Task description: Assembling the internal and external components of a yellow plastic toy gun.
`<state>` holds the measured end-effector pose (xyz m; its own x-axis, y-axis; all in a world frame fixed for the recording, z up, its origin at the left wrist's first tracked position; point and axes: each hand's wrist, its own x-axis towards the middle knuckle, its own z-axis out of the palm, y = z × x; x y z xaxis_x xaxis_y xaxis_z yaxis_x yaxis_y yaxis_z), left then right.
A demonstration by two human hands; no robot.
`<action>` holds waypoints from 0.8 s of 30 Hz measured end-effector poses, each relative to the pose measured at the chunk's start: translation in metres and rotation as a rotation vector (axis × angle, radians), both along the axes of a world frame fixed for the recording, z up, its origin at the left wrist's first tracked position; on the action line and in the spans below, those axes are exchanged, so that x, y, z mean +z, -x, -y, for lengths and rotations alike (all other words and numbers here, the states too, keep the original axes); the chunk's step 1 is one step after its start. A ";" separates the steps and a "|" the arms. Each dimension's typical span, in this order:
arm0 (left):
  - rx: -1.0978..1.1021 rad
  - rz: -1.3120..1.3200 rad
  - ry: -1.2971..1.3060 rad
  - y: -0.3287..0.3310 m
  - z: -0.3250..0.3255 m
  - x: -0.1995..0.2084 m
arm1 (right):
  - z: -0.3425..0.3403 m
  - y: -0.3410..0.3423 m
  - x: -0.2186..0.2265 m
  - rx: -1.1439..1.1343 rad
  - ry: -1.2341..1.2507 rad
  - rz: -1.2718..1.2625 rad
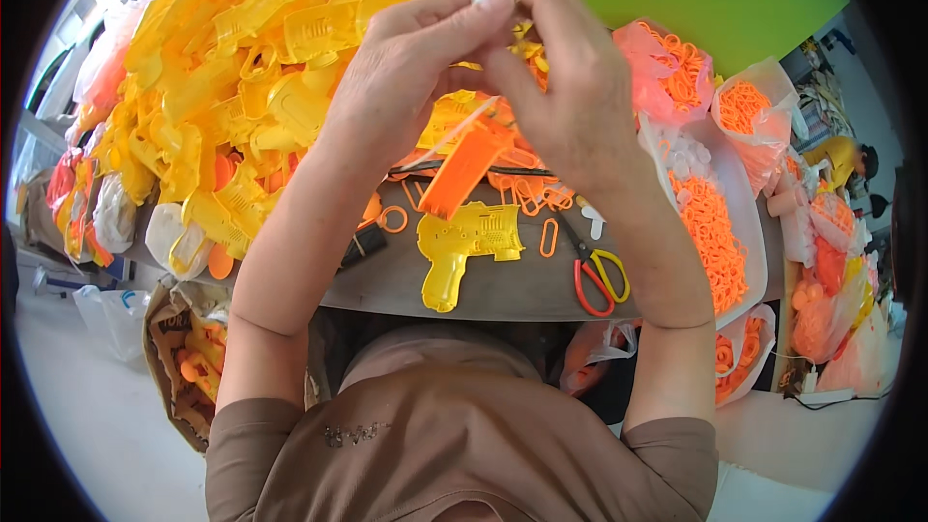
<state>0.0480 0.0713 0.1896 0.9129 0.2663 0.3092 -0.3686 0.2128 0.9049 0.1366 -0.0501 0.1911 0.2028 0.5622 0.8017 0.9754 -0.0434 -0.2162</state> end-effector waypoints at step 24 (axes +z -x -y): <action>0.114 -0.103 -0.029 0.031 -0.029 -0.020 | -0.014 -0.024 -0.011 0.643 0.146 -1.381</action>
<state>0.0170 0.1005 0.1698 0.9048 0.3620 0.2240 -0.2933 0.1487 0.9444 0.1610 -0.0361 0.1799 0.4198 0.8984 0.1286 -0.1173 0.1942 -0.9739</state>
